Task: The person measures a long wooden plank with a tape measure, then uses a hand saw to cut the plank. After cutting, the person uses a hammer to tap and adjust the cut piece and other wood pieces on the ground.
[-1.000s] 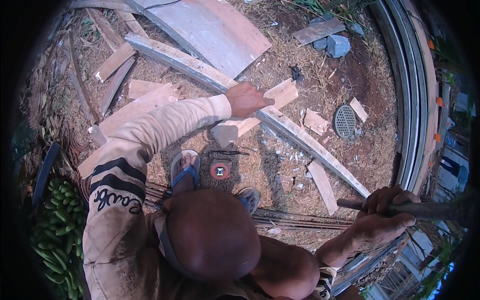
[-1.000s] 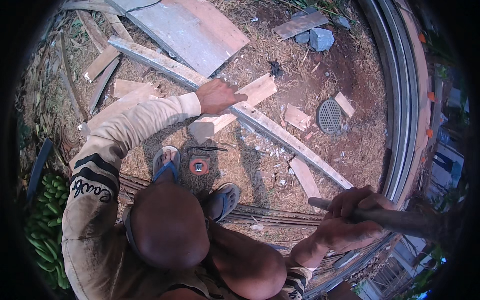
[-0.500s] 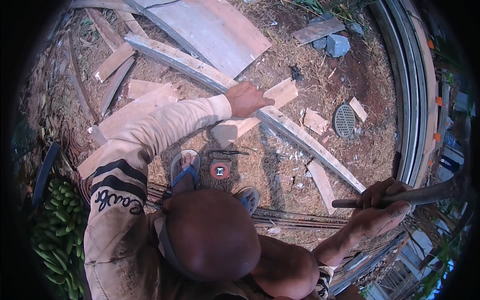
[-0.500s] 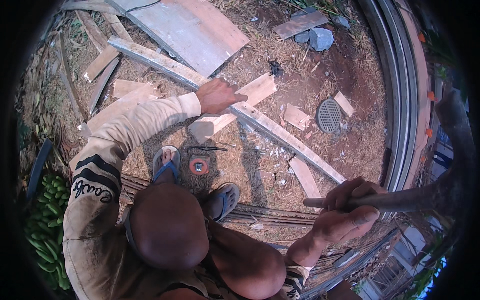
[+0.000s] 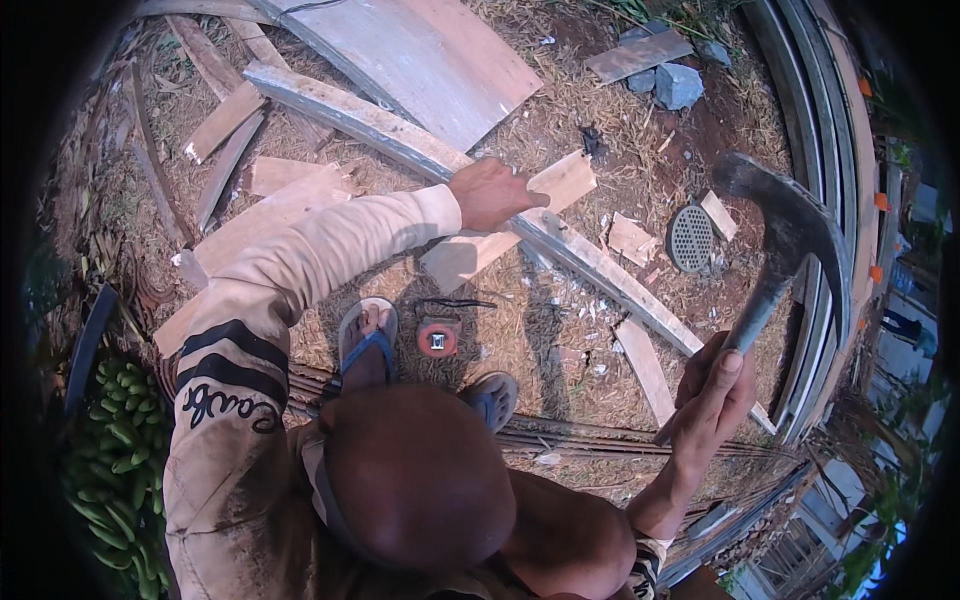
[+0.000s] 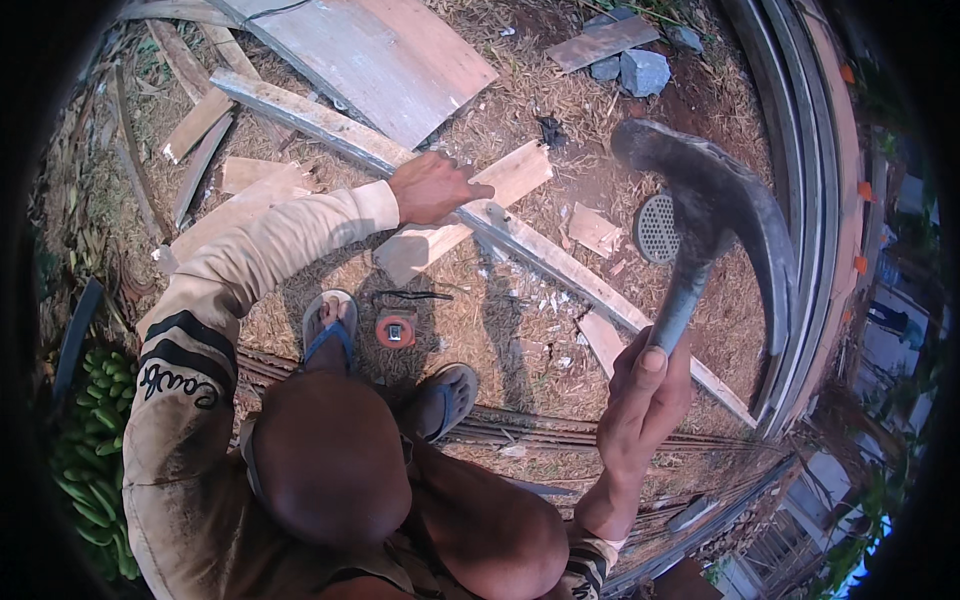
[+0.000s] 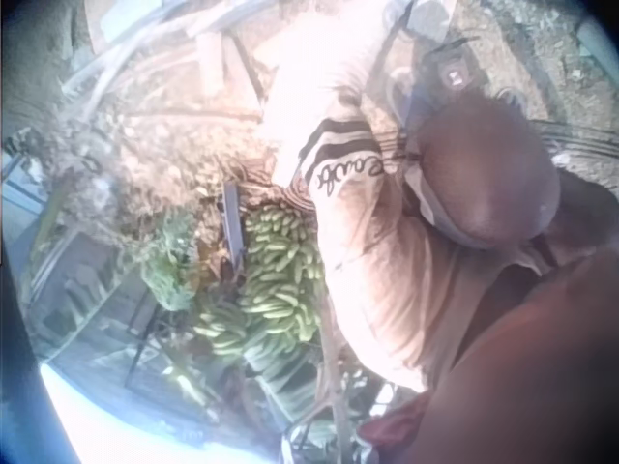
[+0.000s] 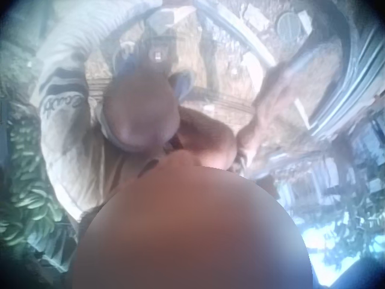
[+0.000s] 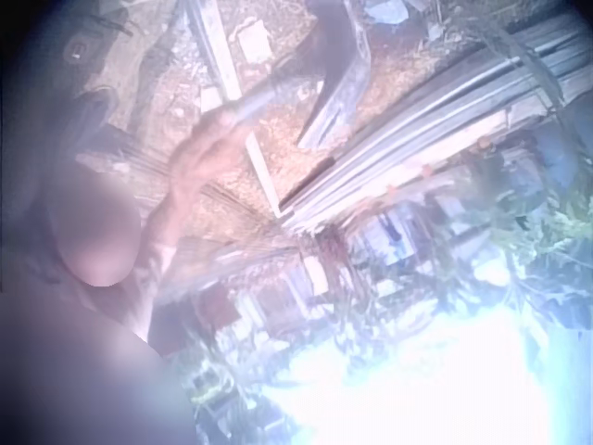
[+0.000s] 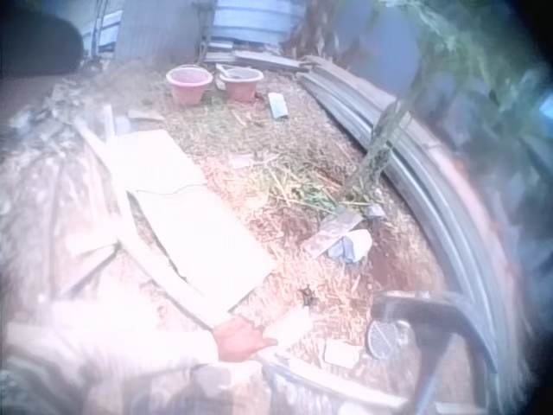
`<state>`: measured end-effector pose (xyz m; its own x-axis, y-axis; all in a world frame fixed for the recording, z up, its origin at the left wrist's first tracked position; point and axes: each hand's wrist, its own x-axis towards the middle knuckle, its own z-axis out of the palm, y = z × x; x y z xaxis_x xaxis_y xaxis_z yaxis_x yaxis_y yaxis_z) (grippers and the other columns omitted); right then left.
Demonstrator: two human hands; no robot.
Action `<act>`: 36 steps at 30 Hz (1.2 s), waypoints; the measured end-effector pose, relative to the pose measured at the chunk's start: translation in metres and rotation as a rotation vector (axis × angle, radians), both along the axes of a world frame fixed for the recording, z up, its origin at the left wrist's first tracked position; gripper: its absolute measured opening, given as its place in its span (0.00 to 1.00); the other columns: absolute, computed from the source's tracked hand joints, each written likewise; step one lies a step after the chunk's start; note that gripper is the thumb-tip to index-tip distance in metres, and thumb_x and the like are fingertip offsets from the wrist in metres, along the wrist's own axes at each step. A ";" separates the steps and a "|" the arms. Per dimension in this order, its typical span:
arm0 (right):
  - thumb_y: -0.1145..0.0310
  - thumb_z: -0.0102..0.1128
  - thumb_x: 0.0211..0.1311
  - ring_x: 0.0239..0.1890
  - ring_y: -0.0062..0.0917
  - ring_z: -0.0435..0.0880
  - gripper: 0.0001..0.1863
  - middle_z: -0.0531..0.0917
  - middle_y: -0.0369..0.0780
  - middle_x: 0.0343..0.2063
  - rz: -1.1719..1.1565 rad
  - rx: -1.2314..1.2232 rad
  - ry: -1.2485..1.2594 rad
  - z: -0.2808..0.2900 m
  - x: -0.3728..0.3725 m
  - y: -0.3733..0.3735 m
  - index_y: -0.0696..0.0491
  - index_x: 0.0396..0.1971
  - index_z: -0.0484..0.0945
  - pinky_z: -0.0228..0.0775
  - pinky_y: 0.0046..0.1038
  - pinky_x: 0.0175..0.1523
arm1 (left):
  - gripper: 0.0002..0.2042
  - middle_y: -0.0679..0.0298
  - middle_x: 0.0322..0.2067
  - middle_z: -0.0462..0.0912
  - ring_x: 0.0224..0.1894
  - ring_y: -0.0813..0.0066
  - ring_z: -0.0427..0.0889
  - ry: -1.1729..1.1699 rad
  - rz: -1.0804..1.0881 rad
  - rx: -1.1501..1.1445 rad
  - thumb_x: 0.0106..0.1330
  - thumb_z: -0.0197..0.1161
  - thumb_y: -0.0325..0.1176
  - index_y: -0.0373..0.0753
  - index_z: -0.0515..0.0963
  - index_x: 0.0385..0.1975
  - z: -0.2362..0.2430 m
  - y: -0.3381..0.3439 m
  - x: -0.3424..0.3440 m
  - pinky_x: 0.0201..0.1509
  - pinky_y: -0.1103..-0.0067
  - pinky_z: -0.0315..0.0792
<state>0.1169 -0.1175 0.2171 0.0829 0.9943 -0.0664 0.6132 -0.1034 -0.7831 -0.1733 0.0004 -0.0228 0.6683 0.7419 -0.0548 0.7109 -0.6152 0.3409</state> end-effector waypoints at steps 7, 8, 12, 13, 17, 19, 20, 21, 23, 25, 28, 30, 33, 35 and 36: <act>0.39 0.43 0.81 0.13 0.21 0.65 0.28 0.73 0.38 0.17 0.118 0.422 0.193 -0.033 -0.037 0.008 0.53 0.39 0.69 0.59 0.30 0.17 | 0.28 0.54 0.39 0.86 0.36 0.51 0.91 -0.002 -0.007 -0.026 0.54 0.74 0.34 0.52 0.77 0.58 0.001 0.002 0.000 0.35 0.59 0.82; 0.42 0.43 0.83 0.12 0.27 0.68 0.27 0.73 0.40 0.16 0.231 0.307 -0.159 -0.060 -0.041 0.006 0.53 0.39 0.70 0.63 0.36 0.18 | 0.28 0.53 0.38 0.86 0.35 0.51 0.91 -0.014 -0.012 -0.028 0.55 0.73 0.33 0.52 0.77 0.59 0.001 0.002 0.000 0.35 0.59 0.82; 0.50 0.44 0.84 0.15 0.40 0.70 0.23 0.69 0.48 0.12 0.170 -0.312 -0.566 -0.084 -0.019 0.005 0.57 0.38 0.71 0.62 0.42 0.25 | 0.27 0.53 0.36 0.86 0.34 0.51 0.90 0.011 0.003 0.047 0.57 0.71 0.32 0.52 0.78 0.60 0.004 0.003 0.000 0.35 0.59 0.82; 0.50 0.44 0.85 0.14 0.37 0.68 0.24 0.68 0.46 0.12 0.175 -0.158 -0.515 -0.064 -0.009 0.004 0.57 0.35 0.71 0.59 0.41 0.24 | 0.26 0.53 0.36 0.86 0.34 0.51 0.90 0.007 -0.031 0.004 0.58 0.70 0.32 0.52 0.78 0.60 0.004 0.004 0.000 0.35 0.60 0.82; 0.33 0.43 0.79 0.12 0.11 0.56 0.32 0.64 0.32 0.15 -0.178 0.388 0.303 0.024 0.003 0.008 0.51 0.33 0.66 0.44 0.18 0.14 | 0.25 0.53 0.36 0.86 0.35 0.52 0.90 -0.003 -0.029 -0.038 0.59 0.70 0.32 0.51 0.78 0.59 0.003 0.004 0.000 0.36 0.60 0.82; 0.28 0.42 0.75 0.12 0.13 0.57 0.35 0.60 0.31 0.15 -0.194 0.629 0.398 0.026 -0.008 0.008 0.51 0.35 0.65 0.50 0.18 0.13 | 0.24 0.52 0.36 0.87 0.35 0.53 0.90 -0.007 0.001 -0.033 0.60 0.67 0.29 0.50 0.79 0.58 0.003 0.002 0.001 0.37 0.61 0.81; 0.28 0.42 0.75 0.13 0.14 0.58 0.35 0.59 0.31 0.15 -0.235 0.761 0.542 0.018 -0.014 0.007 0.50 0.35 0.65 0.52 0.19 0.13 | 0.24 0.52 0.35 0.87 0.35 0.53 0.91 0.004 -0.009 -0.039 0.60 0.67 0.29 0.50 0.79 0.59 0.003 0.003 0.001 0.37 0.60 0.81; 0.30 0.41 0.77 0.13 0.16 0.60 0.33 0.61 0.31 0.15 -0.093 0.628 0.423 -0.013 -0.023 0.005 0.51 0.35 0.66 0.56 0.22 0.15 | 0.24 0.52 0.35 0.87 0.35 0.54 0.91 -0.006 -0.016 -0.028 0.60 0.67 0.29 0.51 0.79 0.59 0.003 0.002 0.001 0.37 0.60 0.81; 0.40 0.41 0.83 0.14 0.25 0.69 0.29 0.69 0.38 0.13 0.167 0.155 -0.119 -0.069 -0.031 0.000 0.55 0.38 0.68 0.64 0.37 0.21 | 0.25 0.53 0.37 0.87 0.35 0.54 0.91 -0.010 -0.012 -0.025 0.59 0.69 0.31 0.52 0.79 0.59 0.004 0.002 0.001 0.36 0.60 0.82; 0.47 0.43 0.84 0.15 0.33 0.72 0.25 0.71 0.46 0.14 0.266 -0.340 -0.508 -0.106 -0.024 -0.001 0.57 0.39 0.70 0.63 0.44 0.25 | 0.26 0.54 0.40 0.86 0.35 0.54 0.91 0.007 -0.036 -0.059 0.58 0.73 0.35 0.53 0.77 0.59 0.005 0.003 0.001 0.36 0.61 0.83; 0.51 0.44 0.85 0.16 0.31 0.71 0.23 0.71 0.46 0.14 0.232 -0.129 -0.364 -0.088 0.003 0.001 0.57 0.37 0.71 0.62 0.41 0.25 | 0.25 0.54 0.38 0.86 0.35 0.54 0.91 0.054 0.011 -0.002 0.56 0.76 0.40 0.52 0.78 0.56 0.005 0.001 0.003 0.36 0.61 0.82; 0.46 0.44 0.85 0.15 0.16 0.62 0.26 0.67 0.31 0.15 0.010 -0.010 -0.068 -0.039 0.011 0.004 0.55 0.32 0.69 0.51 0.25 0.21 | 0.25 0.54 0.35 0.86 0.34 0.54 0.91 0.004 -0.015 0.007 0.56 0.76 0.39 0.50 0.77 0.54 0.002 0.003 0.003 0.34 0.60 0.82; 0.30 0.43 0.76 0.14 0.12 0.56 0.33 0.63 0.31 0.17 -0.211 0.499 0.332 0.009 -0.003 0.004 0.50 0.33 0.64 0.45 0.16 0.17 | 0.27 0.55 0.34 0.86 0.33 0.54 0.90 0.024 -0.037 -0.014 0.55 0.77 0.38 0.49 0.76 0.55 -0.002 0.002 0.003 0.34 0.60 0.82; 0.25 0.46 0.70 0.15 0.14 0.58 0.36 0.63 0.32 0.17 -0.238 0.663 0.625 -0.006 -0.021 0.004 0.48 0.35 0.64 0.50 0.18 0.18 | 0.26 0.55 0.35 0.86 0.33 0.54 0.90 0.034 -0.015 -0.003 0.55 0.77 0.37 0.49 0.76 0.55 -0.002 0.003 0.002 0.34 0.61 0.82; 0.27 0.45 0.73 0.16 0.15 0.60 0.34 0.63 0.31 0.17 -0.063 0.537 0.598 -0.028 -0.026 0.004 0.47 0.35 0.64 0.54 0.19 0.19 | 0.26 0.55 0.34 0.86 0.33 0.54 0.90 0.026 -0.020 -0.005 0.56 0.76 0.36 0.49 0.76 0.55 -0.001 0.003 0.002 0.33 0.60 0.82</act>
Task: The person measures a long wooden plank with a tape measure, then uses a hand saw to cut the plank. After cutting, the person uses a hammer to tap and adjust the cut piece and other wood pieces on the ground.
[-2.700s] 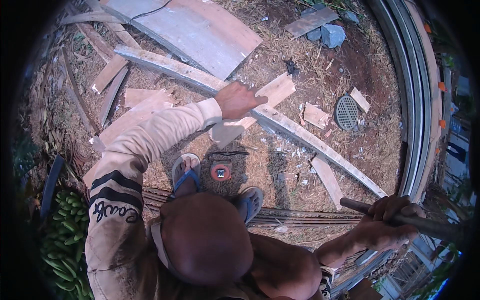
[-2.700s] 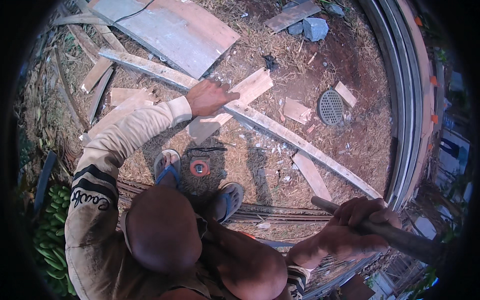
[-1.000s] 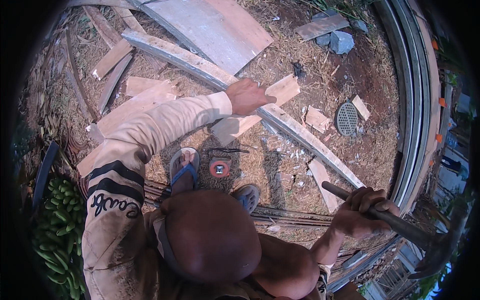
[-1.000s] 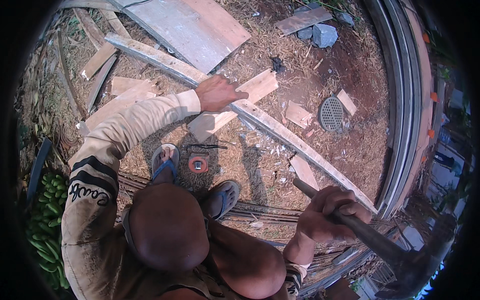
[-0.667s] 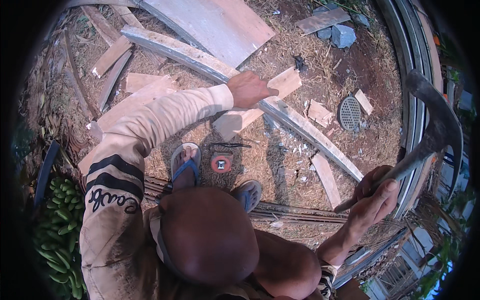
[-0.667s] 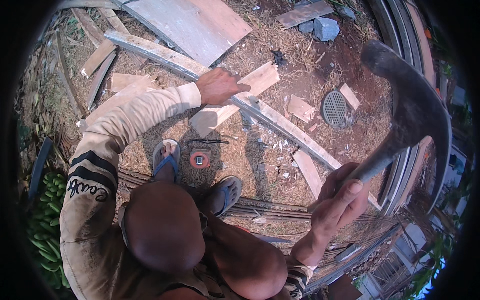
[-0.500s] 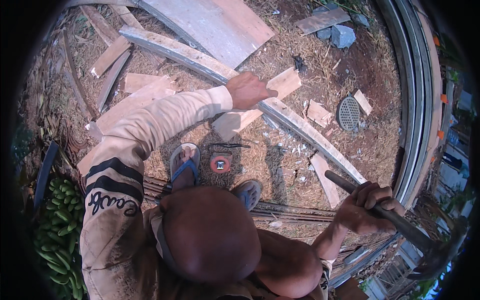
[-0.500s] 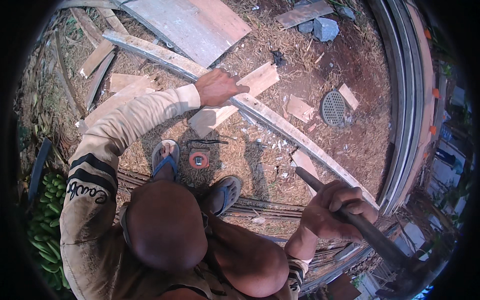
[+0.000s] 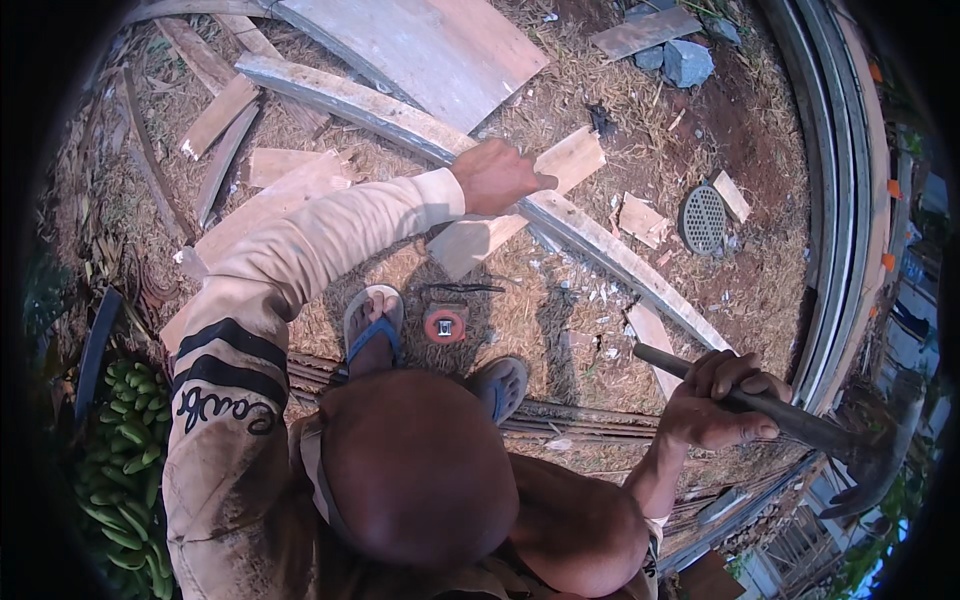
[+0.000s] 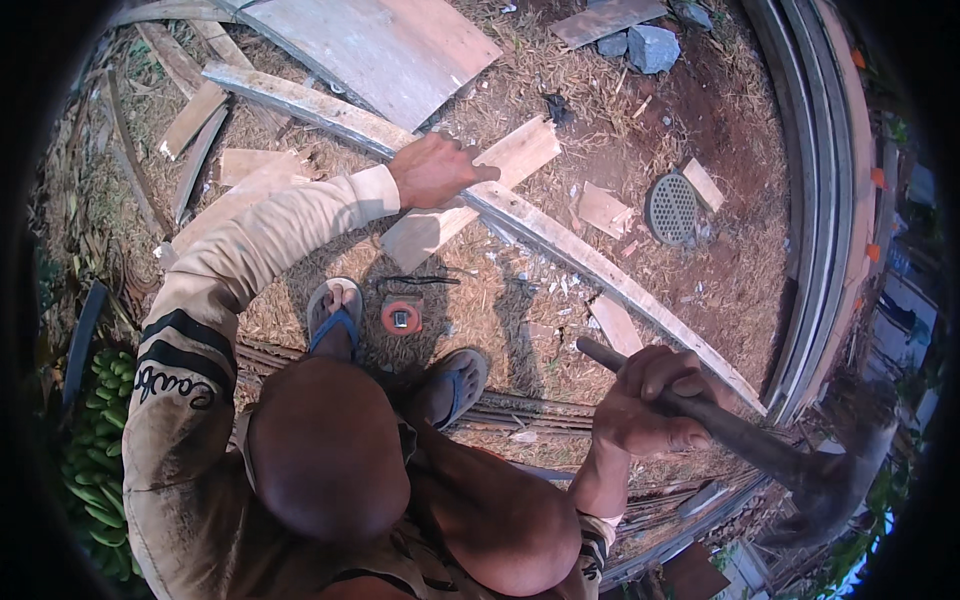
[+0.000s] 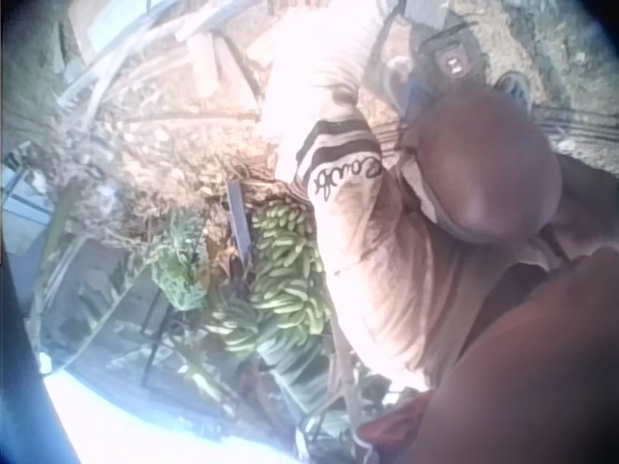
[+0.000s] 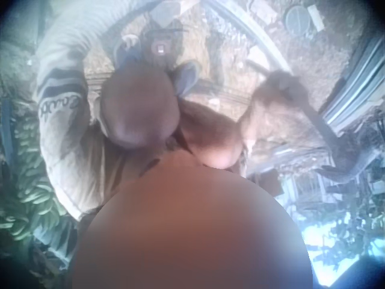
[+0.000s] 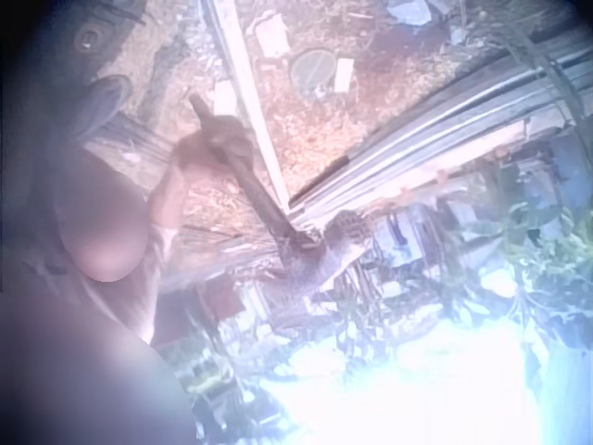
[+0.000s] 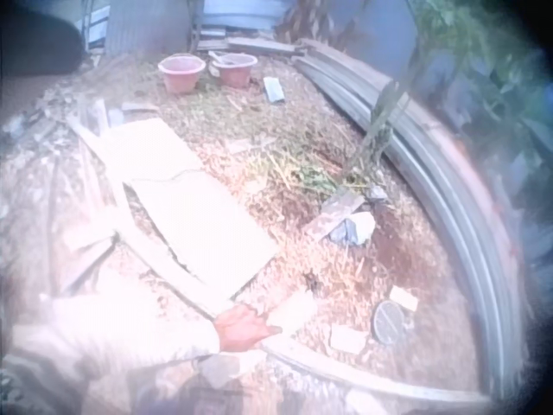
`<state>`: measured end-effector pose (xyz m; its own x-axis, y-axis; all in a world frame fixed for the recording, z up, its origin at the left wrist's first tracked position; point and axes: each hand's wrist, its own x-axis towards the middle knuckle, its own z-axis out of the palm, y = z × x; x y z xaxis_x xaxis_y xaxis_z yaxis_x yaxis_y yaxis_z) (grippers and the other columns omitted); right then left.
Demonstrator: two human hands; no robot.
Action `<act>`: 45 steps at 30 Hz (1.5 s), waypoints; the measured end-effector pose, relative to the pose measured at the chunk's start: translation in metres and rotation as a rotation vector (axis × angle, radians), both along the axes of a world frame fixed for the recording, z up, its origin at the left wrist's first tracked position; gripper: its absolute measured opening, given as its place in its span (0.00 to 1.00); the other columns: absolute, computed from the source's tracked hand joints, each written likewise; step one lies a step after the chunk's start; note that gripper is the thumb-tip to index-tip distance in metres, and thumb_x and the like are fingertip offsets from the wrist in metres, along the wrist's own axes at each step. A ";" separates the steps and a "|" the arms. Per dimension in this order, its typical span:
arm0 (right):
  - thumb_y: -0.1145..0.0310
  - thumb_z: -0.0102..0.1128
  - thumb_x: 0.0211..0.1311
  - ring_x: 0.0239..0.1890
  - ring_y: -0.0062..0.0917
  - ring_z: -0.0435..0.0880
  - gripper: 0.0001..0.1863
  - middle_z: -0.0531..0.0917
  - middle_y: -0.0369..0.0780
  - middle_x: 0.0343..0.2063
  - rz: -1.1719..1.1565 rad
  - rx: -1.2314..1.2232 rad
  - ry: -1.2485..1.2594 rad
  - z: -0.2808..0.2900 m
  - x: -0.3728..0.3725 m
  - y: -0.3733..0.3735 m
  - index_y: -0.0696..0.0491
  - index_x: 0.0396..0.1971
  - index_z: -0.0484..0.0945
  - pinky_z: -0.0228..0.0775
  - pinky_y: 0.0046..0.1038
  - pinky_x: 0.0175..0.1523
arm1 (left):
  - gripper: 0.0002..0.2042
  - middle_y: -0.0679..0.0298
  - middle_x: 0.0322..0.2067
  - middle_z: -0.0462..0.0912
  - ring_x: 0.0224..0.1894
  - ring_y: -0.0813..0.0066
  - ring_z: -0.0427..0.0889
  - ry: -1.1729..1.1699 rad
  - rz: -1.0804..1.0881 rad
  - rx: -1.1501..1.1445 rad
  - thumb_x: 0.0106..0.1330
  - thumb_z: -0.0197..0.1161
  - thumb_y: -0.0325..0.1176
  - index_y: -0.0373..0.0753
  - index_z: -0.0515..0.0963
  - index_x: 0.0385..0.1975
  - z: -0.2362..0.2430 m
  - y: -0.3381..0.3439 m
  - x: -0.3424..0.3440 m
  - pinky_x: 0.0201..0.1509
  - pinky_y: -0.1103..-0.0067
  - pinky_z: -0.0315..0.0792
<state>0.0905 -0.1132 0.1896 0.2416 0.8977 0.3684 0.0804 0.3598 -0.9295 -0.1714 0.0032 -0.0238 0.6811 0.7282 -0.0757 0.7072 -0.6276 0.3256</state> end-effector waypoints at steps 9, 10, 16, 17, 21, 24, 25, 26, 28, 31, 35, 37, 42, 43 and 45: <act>0.42 0.46 0.82 0.14 0.21 0.66 0.28 0.69 0.34 0.15 0.051 -0.466 -0.566 -0.010 0.067 -0.014 0.54 0.35 0.71 0.57 0.31 0.18 | 0.24 0.51 0.40 0.85 0.34 0.52 0.91 0.016 -0.004 0.013 0.59 0.71 0.33 0.50 0.77 0.58 0.004 -0.001 0.002 0.35 0.60 0.84; 0.39 0.45 0.81 0.15 0.16 0.62 0.29 0.66 0.32 0.17 -0.062 -0.334 -0.334 0.014 0.066 -0.016 0.52 0.35 0.68 0.55 0.26 0.17 | 0.24 0.51 0.39 0.85 0.35 0.52 0.91 0.015 -0.016 -0.032 0.59 0.70 0.32 0.51 0.77 0.58 0.002 -0.003 0.002 0.35 0.60 0.83; 0.40 0.45 0.81 0.14 0.31 0.70 0.28 0.70 0.41 0.14 0.125 -0.203 -0.421 -0.054 0.000 -0.008 0.53 0.35 0.67 0.65 0.37 0.21 | 0.26 0.50 0.37 0.85 0.35 0.51 0.91 -0.026 0.003 0.017 0.56 0.74 0.35 0.50 0.75 0.57 0.006 -0.003 0.001 0.35 0.59 0.84; 0.42 0.46 0.81 0.13 0.35 0.72 0.27 0.71 0.43 0.12 0.197 -0.503 -0.775 -0.077 -0.002 -0.009 0.54 0.35 0.68 0.67 0.40 0.22 | 0.26 0.50 0.37 0.85 0.35 0.50 0.91 -0.020 -0.018 -0.011 0.56 0.74 0.35 0.50 0.76 0.57 0.007 -0.001 0.000 0.35 0.60 0.84; 0.54 0.48 0.83 0.16 0.46 0.77 0.20 0.72 0.50 0.13 0.136 -0.656 -1.061 -0.078 0.037 -0.015 0.57 0.36 0.71 0.61 0.43 0.24 | 0.25 0.51 0.37 0.84 0.34 0.51 0.90 0.025 0.002 0.087 0.57 0.71 0.34 0.50 0.77 0.57 0.008 0.004 -0.003 0.33 0.61 0.83; 0.42 0.47 0.82 0.15 0.12 0.62 0.28 0.67 0.31 0.16 -0.031 -0.391 -0.418 -0.007 0.064 -0.023 0.53 0.31 0.68 0.52 0.21 0.18 | 0.27 0.51 0.39 0.85 0.34 0.52 0.90 0.023 -0.028 -0.024 0.57 0.74 0.36 0.49 0.76 0.58 0.004 0.000 0.001 0.33 0.61 0.82; 0.39 0.46 0.81 0.15 0.13 0.62 0.28 0.67 0.33 0.17 -0.140 -0.207 -0.159 0.003 0.058 -0.023 0.52 0.34 0.67 0.53 0.16 0.17 | 0.26 0.50 0.39 0.85 0.35 0.51 0.90 0.014 -0.028 -0.042 0.58 0.74 0.35 0.49 0.76 0.58 0.003 -0.001 0.000 0.34 0.60 0.81; 0.37 0.48 0.79 0.15 0.15 0.62 0.28 0.68 0.34 0.18 -0.064 0.004 0.005 0.009 0.052 -0.020 0.51 0.37 0.67 0.58 0.17 0.17 | 0.25 0.49 0.38 0.85 0.35 0.50 0.90 -0.008 -0.020 -0.030 0.59 0.73 0.34 0.48 0.76 0.57 0.004 -0.001 0.001 0.35 0.59 0.81; 0.28 0.49 0.72 0.13 0.13 0.61 0.34 0.65 0.31 0.15 -0.210 0.210 0.159 -0.009 0.025 -0.013 0.50 0.36 0.68 0.52 0.21 0.16 | 0.25 0.49 0.39 0.85 0.35 0.50 0.90 0.016 -0.021 -0.063 0.58 0.73 0.34 0.49 0.76 0.57 0.008 -0.001 0.001 0.34 0.59 0.81; 0.45 0.46 0.81 0.13 0.40 0.66 0.25 0.70 0.44 0.15 0.053 -0.637 -0.765 -0.068 -0.004 -0.002 0.55 0.39 0.70 0.57 0.39 0.20 | 0.24 0.48 0.40 0.85 0.35 0.51 0.91 0.023 -0.009 -0.074 0.59 0.71 0.33 0.49 0.76 0.57 0.020 0.001 0.000 0.33 0.59 0.81; 0.37 0.47 0.77 0.14 0.24 0.64 0.29 0.67 0.36 0.16 0.187 -0.635 -1.013 -0.075 0.012 -0.002 0.52 0.37 0.68 0.61 0.29 0.21 | 0.26 0.51 0.38 0.84 0.35 0.52 0.90 0.064 0.009 0.081 0.58 0.74 0.38 0.50 0.75 0.58 0.025 0.010 -0.004 0.33 0.61 0.82; 0.28 0.47 0.73 0.15 0.16 0.61 0.33 0.63 0.32 0.16 0.058 -0.572 -0.783 -0.049 0.023 -0.015 0.49 0.37 0.66 0.60 0.22 0.21 | 0.28 0.54 0.38 0.84 0.34 0.52 0.90 0.021 -0.066 -0.077 0.57 0.77 0.41 0.50 0.75 0.58 0.019 0.005 -0.001 0.33 0.62 0.82; 0.27 0.48 0.72 0.12 0.14 0.59 0.34 0.62 0.30 0.14 -0.102 -0.076 -0.110 -0.053 0.008 -0.020 0.48 0.33 0.63 0.53 0.20 0.15 | 0.28 0.52 0.41 0.84 0.36 0.50 0.90 0.044 -0.024 -0.034 0.57 0.76 0.39 0.49 0.74 0.58 0.002 -0.002 0.002 0.34 0.61 0.83; 0.36 0.48 0.77 0.12 0.24 0.66 0.29 0.67 0.38 0.13 0.038 -0.375 -0.533 -0.066 0.005 -0.019 0.52 0.40 0.66 0.59 0.30 0.17 | 0.28 0.52 0.41 0.84 0.36 0.50 0.90 0.016 -0.004 0.021 0.57 0.76 0.39 0.49 0.74 0.58 0.001 -0.003 0.002 0.34 0.60 0.83; 0.51 0.47 0.83 0.16 0.41 0.78 0.21 0.75 0.51 0.15 0.351 -0.773 -1.162 -0.088 0.006 -0.018 0.58 0.46 0.71 0.67 0.44 0.24 | 0.27 0.52 0.40 0.84 0.36 0.50 0.90 0.015 -0.035 -0.004 0.57 0.76 0.38 0.50 0.75 0.57 0.002 -0.003 0.001 0.35 0.60 0.84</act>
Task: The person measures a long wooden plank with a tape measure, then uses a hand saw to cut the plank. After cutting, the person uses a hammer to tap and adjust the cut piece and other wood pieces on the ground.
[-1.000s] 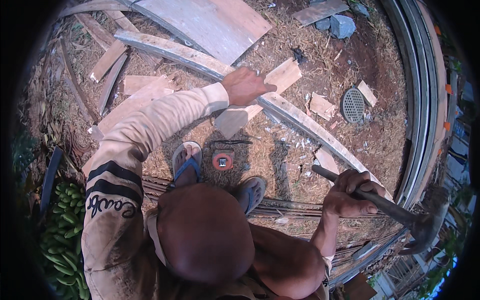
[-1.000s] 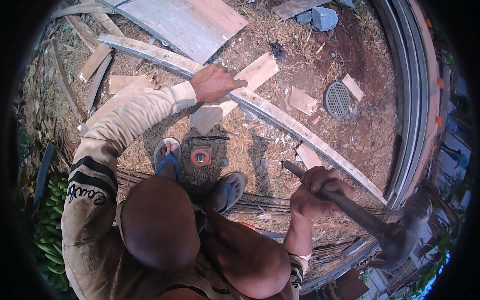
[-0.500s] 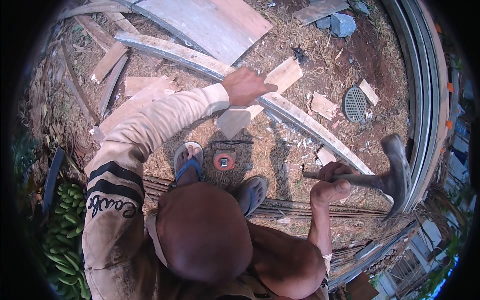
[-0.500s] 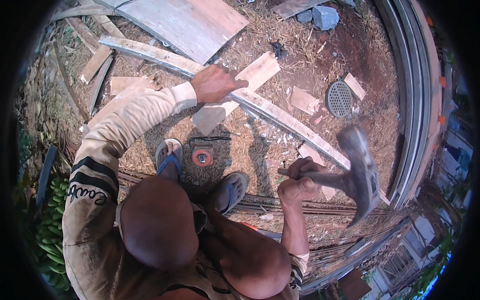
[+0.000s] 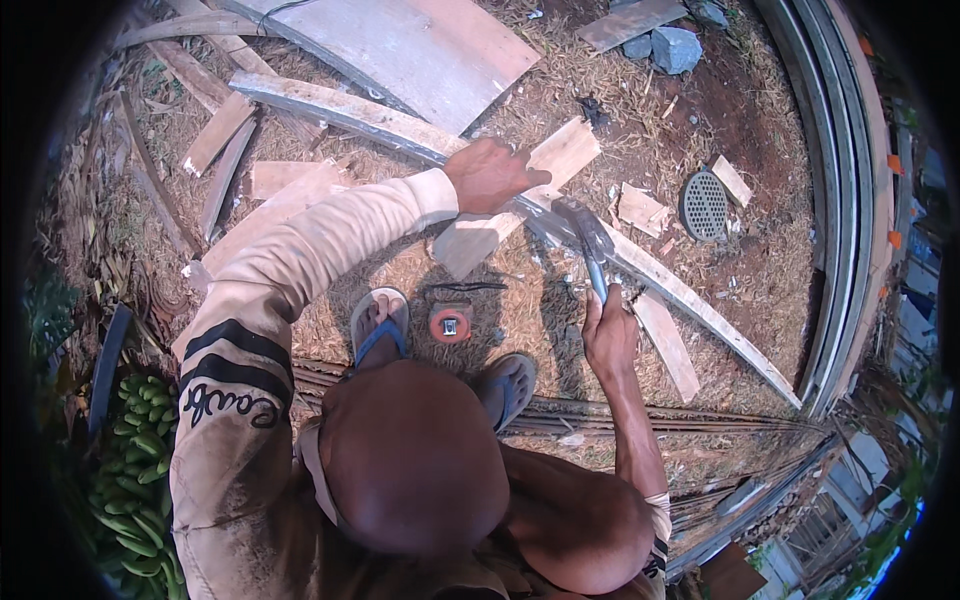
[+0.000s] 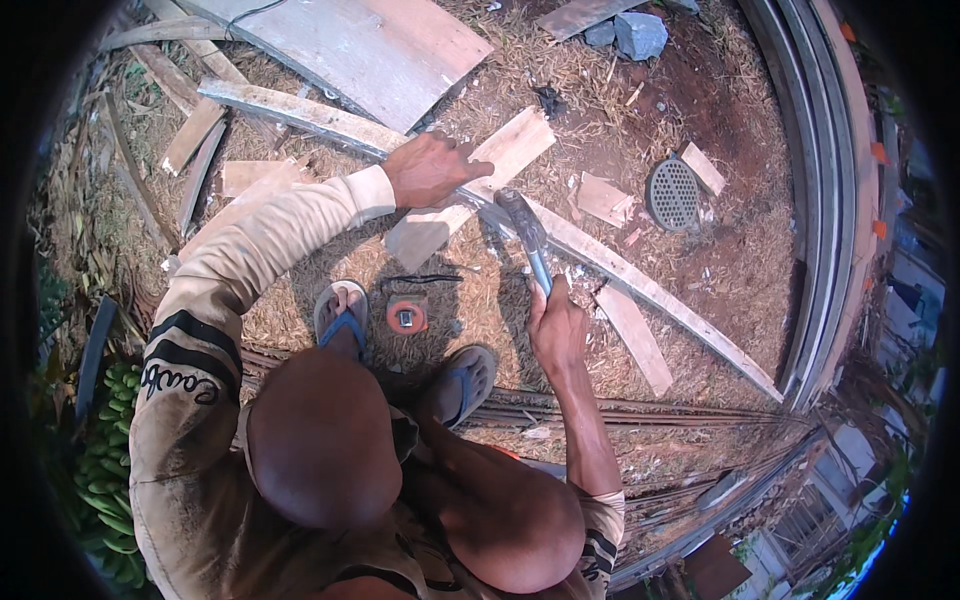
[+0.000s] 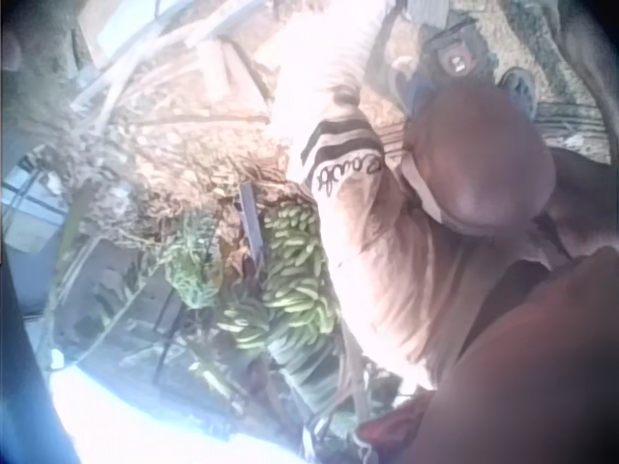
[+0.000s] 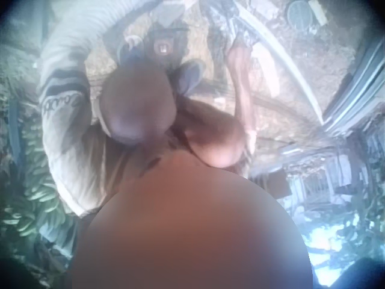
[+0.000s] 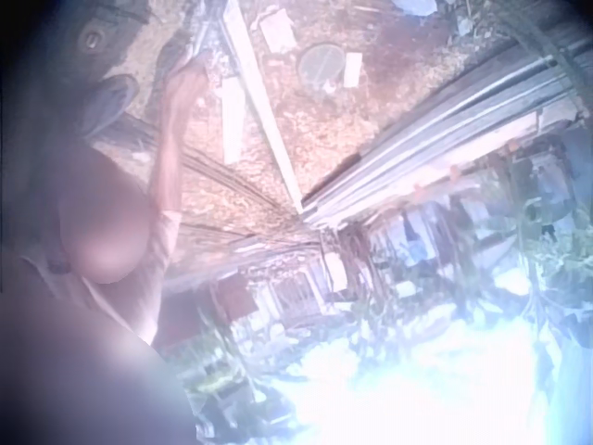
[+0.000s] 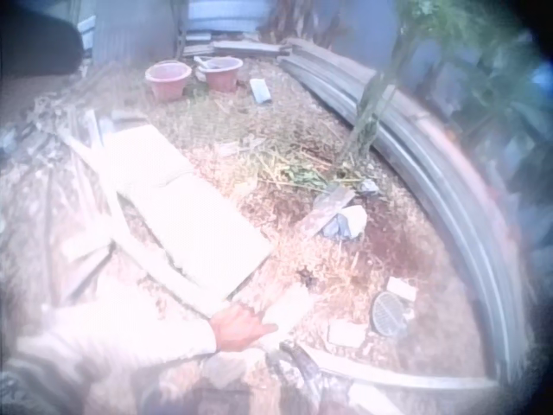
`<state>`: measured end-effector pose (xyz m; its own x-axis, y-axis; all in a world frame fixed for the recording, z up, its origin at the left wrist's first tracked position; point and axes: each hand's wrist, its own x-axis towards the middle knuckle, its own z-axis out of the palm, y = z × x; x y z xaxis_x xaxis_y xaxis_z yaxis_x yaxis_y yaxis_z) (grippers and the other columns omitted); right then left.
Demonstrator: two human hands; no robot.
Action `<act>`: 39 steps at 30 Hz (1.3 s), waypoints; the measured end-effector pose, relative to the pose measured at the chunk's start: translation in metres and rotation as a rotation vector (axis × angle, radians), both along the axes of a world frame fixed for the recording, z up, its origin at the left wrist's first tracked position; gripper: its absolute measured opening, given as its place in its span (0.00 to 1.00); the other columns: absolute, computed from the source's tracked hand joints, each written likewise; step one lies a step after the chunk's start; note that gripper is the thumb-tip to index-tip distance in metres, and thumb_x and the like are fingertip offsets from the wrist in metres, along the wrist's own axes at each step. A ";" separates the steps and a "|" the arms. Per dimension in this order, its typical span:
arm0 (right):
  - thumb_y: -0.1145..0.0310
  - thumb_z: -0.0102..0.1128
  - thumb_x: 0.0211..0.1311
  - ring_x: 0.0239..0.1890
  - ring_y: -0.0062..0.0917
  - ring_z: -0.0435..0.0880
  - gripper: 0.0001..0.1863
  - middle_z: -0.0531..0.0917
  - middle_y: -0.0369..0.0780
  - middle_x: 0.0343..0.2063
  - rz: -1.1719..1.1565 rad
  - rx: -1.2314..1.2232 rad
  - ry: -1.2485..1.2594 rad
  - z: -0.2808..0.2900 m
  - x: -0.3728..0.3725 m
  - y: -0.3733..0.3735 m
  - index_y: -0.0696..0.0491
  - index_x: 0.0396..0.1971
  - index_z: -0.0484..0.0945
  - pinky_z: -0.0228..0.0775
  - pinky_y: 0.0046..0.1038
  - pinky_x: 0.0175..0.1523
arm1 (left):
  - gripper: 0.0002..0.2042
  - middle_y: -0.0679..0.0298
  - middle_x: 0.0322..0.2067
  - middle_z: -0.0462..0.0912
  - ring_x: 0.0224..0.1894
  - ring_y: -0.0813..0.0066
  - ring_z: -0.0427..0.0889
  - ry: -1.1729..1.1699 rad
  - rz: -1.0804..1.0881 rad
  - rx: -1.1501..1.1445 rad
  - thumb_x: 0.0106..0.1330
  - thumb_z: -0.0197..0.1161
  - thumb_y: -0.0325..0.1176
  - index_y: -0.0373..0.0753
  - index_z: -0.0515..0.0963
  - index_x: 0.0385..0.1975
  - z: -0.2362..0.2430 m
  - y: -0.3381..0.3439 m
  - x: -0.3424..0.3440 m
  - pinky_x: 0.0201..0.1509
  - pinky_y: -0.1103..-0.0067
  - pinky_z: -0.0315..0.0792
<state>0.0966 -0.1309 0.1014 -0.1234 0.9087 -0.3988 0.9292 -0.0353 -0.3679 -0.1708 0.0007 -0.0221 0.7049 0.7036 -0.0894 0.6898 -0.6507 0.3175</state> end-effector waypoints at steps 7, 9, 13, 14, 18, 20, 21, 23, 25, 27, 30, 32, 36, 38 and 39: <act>0.48 0.48 0.82 0.13 0.41 0.75 0.25 0.75 0.48 0.15 -0.283 0.507 0.634 -0.012 0.027 -0.024 0.58 0.37 0.70 0.65 0.40 0.21 | 0.23 0.52 0.37 0.83 0.35 0.49 0.90 -0.058 0.009 0.027 0.56 0.73 0.33 0.48 0.76 0.52 0.003 0.000 0.001 0.34 0.60 0.83; 0.48 0.48 0.82 0.13 0.45 0.76 0.25 0.77 0.49 0.15 -0.107 0.388 0.290 -0.018 0.023 -0.026 0.59 0.38 0.70 0.66 0.42 0.20 | 0.23 0.52 0.37 0.83 0.35 0.49 0.90 -0.034 0.036 0.042 0.56 0.72 0.34 0.48 0.76 0.52 0.001 0.001 0.001 0.34 0.60 0.83; 0.49 0.47 0.83 0.15 0.27 0.77 0.24 0.70 0.43 0.11 -0.070 0.291 -0.034 -0.013 0.012 -0.019 0.59 0.38 0.72 0.64 0.36 0.22 | 0.24 0.52 0.38 0.83 0.35 0.50 0.90 -0.045 0.019 0.078 0.58 0.72 0.34 0.49 0.76 0.56 0.002 0.003 -0.001 0.33 0.59 0.82; 0.53 0.47 0.83 0.16 0.40 0.78 0.21 0.75 0.46 0.14 -0.210 0.309 0.145 -0.011 0.009 -0.020 0.57 0.35 0.71 0.66 0.38 0.24 | 0.24 0.53 0.38 0.84 0.35 0.50 0.89 -0.002 -0.001 0.023 0.58 0.73 0.36 0.49 0.76 0.56 0.003 0.004 -0.001 0.33 0.60 0.82; 0.51 0.46 0.83 0.14 0.36 0.75 0.23 0.73 0.44 0.13 -0.144 0.381 0.356 -0.018 0.010 -0.018 0.59 0.37 0.72 0.64 0.39 0.24 | 0.26 0.53 0.39 0.84 0.36 0.51 0.89 -0.007 0.009 0.055 0.57 0.73 0.36 0.50 0.75 0.57 0.003 0.000 -0.001 0.35 0.60 0.81; 0.53 0.47 0.83 0.14 0.41 0.76 0.22 0.73 0.45 0.12 -0.037 0.090 -0.079 -0.022 0.011 -0.018 0.60 0.41 0.74 0.64 0.42 0.23 | 0.24 0.52 0.39 0.84 0.36 0.51 0.89 -0.031 -0.018 0.049 0.57 0.73 0.36 0.48 0.74 0.55 0.002 -0.002 -0.001 0.36 0.60 0.81; 0.54 0.47 0.83 0.15 0.45 0.78 0.21 0.75 0.47 0.12 -0.035 0.185 -0.060 -0.024 0.012 -0.016 0.60 0.42 0.74 0.65 0.44 0.23 | 0.24 0.52 0.39 0.84 0.36 0.51 0.89 -0.010 -0.011 0.090 0.57 0.73 0.36 0.48 0.74 0.54 0.002 0.000 -0.002 0.37 0.60 0.81; 0.56 0.49 0.82 0.17 0.50 0.81 0.20 0.78 0.51 0.14 -0.268 0.234 0.044 -0.028 0.012 -0.018 0.61 0.44 0.74 0.66 0.48 0.24 | 0.23 0.52 0.40 0.84 0.36 0.50 0.89 0.011 -0.018 0.134 0.58 0.72 0.36 0.47 0.74 0.54 0.002 -0.001 -0.003 0.37 0.60 0.81; 0.57 0.49 0.82 0.19 0.53 0.82 0.19 0.79 0.53 0.16 -0.242 0.239 0.095 -0.034 0.011 -0.020 0.61 0.46 0.74 0.66 0.49 0.24 | 0.23 0.52 0.40 0.84 0.36 0.50 0.89 0.004 -0.025 0.065 0.58 0.71 0.36 0.46 0.75 0.54 0.000 0.002 -0.006 0.38 0.59 0.82; 0.57 0.49 0.82 0.19 0.53 0.82 0.19 0.79 0.53 0.15 -0.063 0.156 -0.051 -0.043 0.010 -0.021 0.61 0.48 0.74 0.66 0.49 0.24 | 0.23 0.52 0.40 0.84 0.36 0.50 0.89 -0.017 -0.010 0.081 0.58 0.71 0.36 0.46 0.75 0.54 -0.001 0.004 -0.008 0.39 0.59 0.82; 0.57 0.50 0.81 0.23 0.59 0.83 0.17 0.80 0.57 0.18 -0.093 0.082 -0.091 -0.054 0.010 -0.022 0.59 0.47 0.73 0.69 0.56 0.29 | 0.22 0.51 0.40 0.84 0.37 0.52 0.89 0.009 0.018 0.122 0.60 0.70 0.36 0.45 0.75 0.55 0.001 0.000 0.001 0.41 0.59 0.82; 0.57 0.49 0.81 0.24 0.60 0.83 0.17 0.81 0.57 0.18 -0.113 0.064 -0.101 -0.056 0.013 -0.022 0.58 0.46 0.72 0.69 0.57 0.30 | 0.33 0.53 0.46 0.84 0.48 0.52 0.87 0.038 0.007 0.016 0.57 0.75 0.41 0.45 0.72 0.63 0.007 -0.002 0.000 0.52 0.59 0.80; 0.57 0.49 0.82 0.26 0.61 0.83 0.17 0.81 0.57 0.19 -0.134 0.041 -0.073 -0.053 0.017 -0.025 0.58 0.46 0.72 0.70 0.57 0.30 | 0.42 0.56 0.55 0.81 0.62 0.56 0.80 -0.121 0.006 0.111 0.51 0.81 0.42 0.48 0.68 0.68 0.031 -0.001 -0.047 0.65 0.55 0.72; 0.56 0.48 0.82 0.26 0.61 0.83 0.17 0.81 0.57 0.19 -0.139 0.054 -0.026 -0.050 0.016 -0.025 0.57 0.46 0.71 0.69 0.56 0.30 | 0.48 0.59 0.61 0.77 0.66 0.57 0.75 -0.066 0.122 0.041 0.48 0.84 0.43 0.49 0.65 0.73 0.043 0.002 -0.090 0.72 0.55 0.65; 0.56 0.48 0.82 0.26 0.61 0.83 0.17 0.81 0.57 0.19 -0.150 0.017 -0.050 -0.050 0.014 -0.024 0.57 0.46 0.71 0.69 0.56 0.30 | 0.47 0.60 0.62 0.77 0.66 0.57 0.74 -0.039 0.167 0.039 0.48 0.84 0.42 0.49 0.66 0.72 0.047 0.002 -0.110 0.73 0.55 0.65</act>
